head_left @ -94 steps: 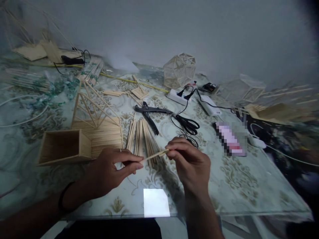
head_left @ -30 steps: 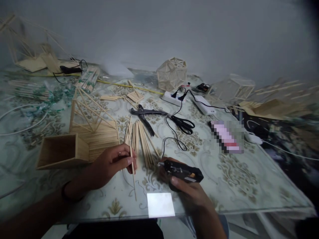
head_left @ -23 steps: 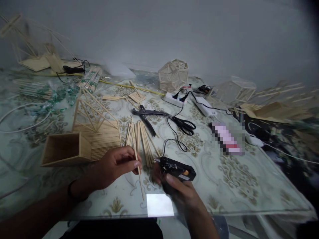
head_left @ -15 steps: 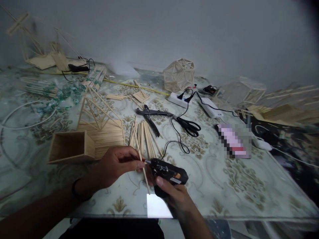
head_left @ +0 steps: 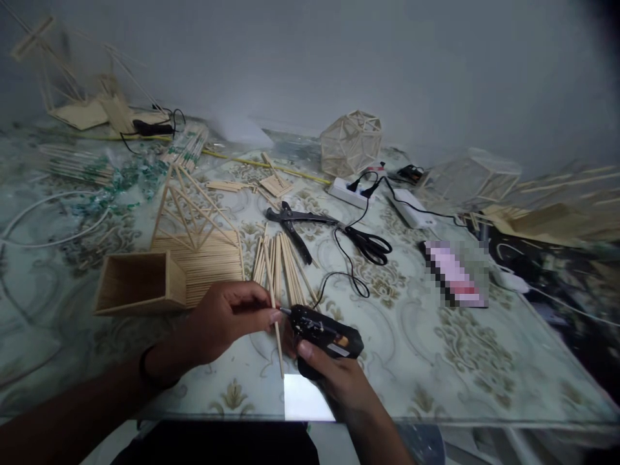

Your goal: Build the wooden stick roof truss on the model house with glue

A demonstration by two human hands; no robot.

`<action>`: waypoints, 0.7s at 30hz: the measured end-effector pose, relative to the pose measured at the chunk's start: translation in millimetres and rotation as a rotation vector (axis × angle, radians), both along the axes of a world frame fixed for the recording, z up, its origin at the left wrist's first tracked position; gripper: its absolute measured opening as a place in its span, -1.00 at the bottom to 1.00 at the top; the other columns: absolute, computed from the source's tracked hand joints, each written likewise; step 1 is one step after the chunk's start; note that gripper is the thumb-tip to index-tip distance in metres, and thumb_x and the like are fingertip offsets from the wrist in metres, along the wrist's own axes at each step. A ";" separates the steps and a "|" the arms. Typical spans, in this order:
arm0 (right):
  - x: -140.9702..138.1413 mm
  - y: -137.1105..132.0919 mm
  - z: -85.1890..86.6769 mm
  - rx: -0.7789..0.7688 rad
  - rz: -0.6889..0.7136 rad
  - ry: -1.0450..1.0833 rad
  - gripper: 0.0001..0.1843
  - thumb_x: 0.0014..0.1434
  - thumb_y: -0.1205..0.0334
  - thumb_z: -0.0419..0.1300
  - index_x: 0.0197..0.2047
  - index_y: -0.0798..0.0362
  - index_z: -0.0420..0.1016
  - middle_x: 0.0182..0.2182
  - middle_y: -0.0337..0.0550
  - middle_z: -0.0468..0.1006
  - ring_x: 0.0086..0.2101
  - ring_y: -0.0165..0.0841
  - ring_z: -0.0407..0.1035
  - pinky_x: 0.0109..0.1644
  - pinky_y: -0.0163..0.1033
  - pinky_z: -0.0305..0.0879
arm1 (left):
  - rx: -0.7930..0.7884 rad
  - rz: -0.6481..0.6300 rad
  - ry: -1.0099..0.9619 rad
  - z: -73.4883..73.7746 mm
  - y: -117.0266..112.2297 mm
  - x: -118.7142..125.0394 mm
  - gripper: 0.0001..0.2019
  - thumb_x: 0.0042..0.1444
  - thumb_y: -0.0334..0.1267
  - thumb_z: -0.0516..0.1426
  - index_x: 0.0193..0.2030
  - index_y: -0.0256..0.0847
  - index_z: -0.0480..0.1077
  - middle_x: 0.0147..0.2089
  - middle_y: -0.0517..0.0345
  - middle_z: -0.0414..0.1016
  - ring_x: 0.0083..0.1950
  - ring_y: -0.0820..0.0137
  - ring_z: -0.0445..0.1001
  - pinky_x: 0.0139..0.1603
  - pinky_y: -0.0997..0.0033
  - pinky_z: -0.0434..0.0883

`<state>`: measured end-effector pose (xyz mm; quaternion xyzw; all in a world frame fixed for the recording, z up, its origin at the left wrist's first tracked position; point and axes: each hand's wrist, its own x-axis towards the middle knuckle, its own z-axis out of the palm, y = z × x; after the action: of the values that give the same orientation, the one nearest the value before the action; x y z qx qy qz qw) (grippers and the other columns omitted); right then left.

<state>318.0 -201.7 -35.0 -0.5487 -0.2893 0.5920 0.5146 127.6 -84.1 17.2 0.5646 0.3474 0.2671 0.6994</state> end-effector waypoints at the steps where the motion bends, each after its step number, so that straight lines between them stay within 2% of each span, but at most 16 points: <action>1: -0.4 -0.6 -0.3 -0.004 -0.007 0.007 -0.43 -0.01 -0.25 0.56 -0.11 -0.01 0.68 -0.08 -0.01 0.70 0.02 -0.02 0.53 0.16 0.12 0.45 | 0.003 -0.004 -0.005 -0.8 0.0 -0.2 -0.88 0.13 -0.25 0.37 -0.34 -0.24 0.59 -0.40 0.22 0.61 -0.35 0.48 0.52 -0.27 0.53 0.43; 4: -0.9 -1.5 -0.3 -0.017 -0.010 0.031 -0.47 0.00 -0.24 0.56 -0.19 0.01 0.66 -0.18 -0.04 0.68 -0.05 -0.07 0.52 0.07 0.04 0.46 | 0.010 -0.007 -0.008 -2.5 0.1 -0.8 -0.85 0.14 -0.21 0.38 -0.34 -0.25 0.58 -0.39 0.21 0.59 -0.35 0.47 0.50 -0.29 0.52 0.41; 7: 5.3 2.9 4.7 0.036 -0.012 0.085 -0.50 0.07 -0.26 0.50 -0.32 0.04 0.60 -0.38 -0.10 0.56 -0.29 -0.20 0.45 -0.19 -0.09 0.45 | 0.030 0.004 0.030 -1.4 1.0 -0.8 -0.82 0.13 -0.19 0.37 -0.36 -0.25 0.56 -0.41 0.21 0.56 -0.36 0.46 0.48 -0.30 0.51 0.40; 9: 18.4 9.3 11.9 0.131 -0.093 0.102 -0.54 0.10 -0.22 0.49 -0.31 0.03 0.59 -0.43 -0.15 0.48 -0.40 -0.29 0.36 -0.32 -0.16 0.39 | 0.043 0.003 0.063 0.0 2.0 -0.6 -0.83 0.13 -0.19 0.35 -0.37 -0.24 0.55 -0.41 0.21 0.55 -0.36 0.46 0.48 -0.29 0.49 0.40; 11: 40.5 15.7 20.1 0.214 -0.231 0.068 -0.60 0.10 -0.12 0.52 -0.27 0.01 0.59 -0.42 -0.19 0.46 -0.45 -0.36 0.31 -0.39 -0.23 0.36 | 0.050 -0.015 0.113 0.4 2.5 -0.2 -0.83 0.13 -0.19 0.33 -0.37 -0.24 0.54 -0.40 0.21 0.55 -0.35 0.44 0.49 -0.27 0.48 0.39; 13: 69.9 19.1 25.9 0.252 -0.389 0.018 -0.63 0.05 -0.08 0.54 -0.26 -0.03 0.60 -0.36 -0.20 0.48 -0.42 -0.36 0.34 -0.37 -0.24 0.42 | 0.053 -0.051 0.174 -0.9 2.1 0.1 -0.81 0.12 -0.16 0.32 -0.37 -0.24 0.53 -0.41 0.21 0.54 -0.36 0.43 0.48 -0.31 0.47 0.37; 15: 102.0 17.6 26.8 0.180 -0.471 -0.044 -0.59 -0.05 -0.07 0.58 -0.23 -0.03 0.63 -0.27 -0.15 0.56 -0.28 -0.28 0.48 -0.25 -0.22 0.52 | 0.051 -0.103 0.225 -3.2 0.8 0.5 -0.80 0.11 -0.14 0.30 -0.37 -0.24 0.52 -0.42 0.21 0.53 -0.37 0.42 0.46 -0.32 0.46 0.35; 16: 117.4 15.1 25.3 0.151 -0.528 -0.101 -0.55 -0.11 -0.08 0.60 -0.27 -0.02 0.63 -0.27 -0.15 0.59 -0.26 -0.27 0.50 -0.25 -0.22 0.53 | 0.049 -0.130 0.244 -4.5 0.0 0.7 -0.79 0.11 -0.13 0.30 -0.36 -0.24 0.51 -0.41 0.21 0.53 -0.37 0.42 0.46 -0.32 0.46 0.34; 18: 144.8 8.4 19.6 0.039 -0.583 -0.278 -0.52 -0.09 -0.15 0.58 -0.25 0.00 0.64 -0.30 -0.14 0.63 -0.31 -0.27 0.52 -0.29 -0.22 0.51 | 0.047 -0.189 0.271 -6.7 -1.4 1.1 -0.79 0.11 -0.13 0.28 -0.35 -0.25 0.51 -0.40 0.20 0.54 -0.36 0.41 0.47 -0.30 0.45 0.35; 19: 156.3 5.0 16.1 -0.047 -0.582 -0.401 -0.49 -0.07 -0.23 0.54 -0.28 0.02 0.65 -0.34 -0.12 0.64 -0.38 -0.27 0.50 -0.35 -0.21 0.48 | 0.048 -0.213 0.277 -7.6 -1.9 1.3 -0.79 0.12 -0.13 0.28 -0.35 -0.25 0.51 -0.39 0.20 0.54 -0.35 0.40 0.47 -0.30 0.45 0.34; 21: 174.9 -0.1 10.2 -0.219 -0.483 -0.620 -0.41 -0.02 -0.37 0.44 -0.36 0.06 0.64 -0.43 -0.04 0.66 -0.47 -0.23 0.49 -0.39 -0.15 0.45 | 0.052 -0.244 0.274 -9.0 -2.4 1.7 -0.80 0.12 -0.14 0.27 -0.36 -0.25 0.50 -0.41 0.21 0.53 -0.36 0.41 0.46 -0.31 0.45 0.32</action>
<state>492.9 -201.8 -24.9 -0.8049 -0.2286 0.2879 0.4659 129.3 -86.5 8.2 0.6515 0.3612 0.1098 0.6580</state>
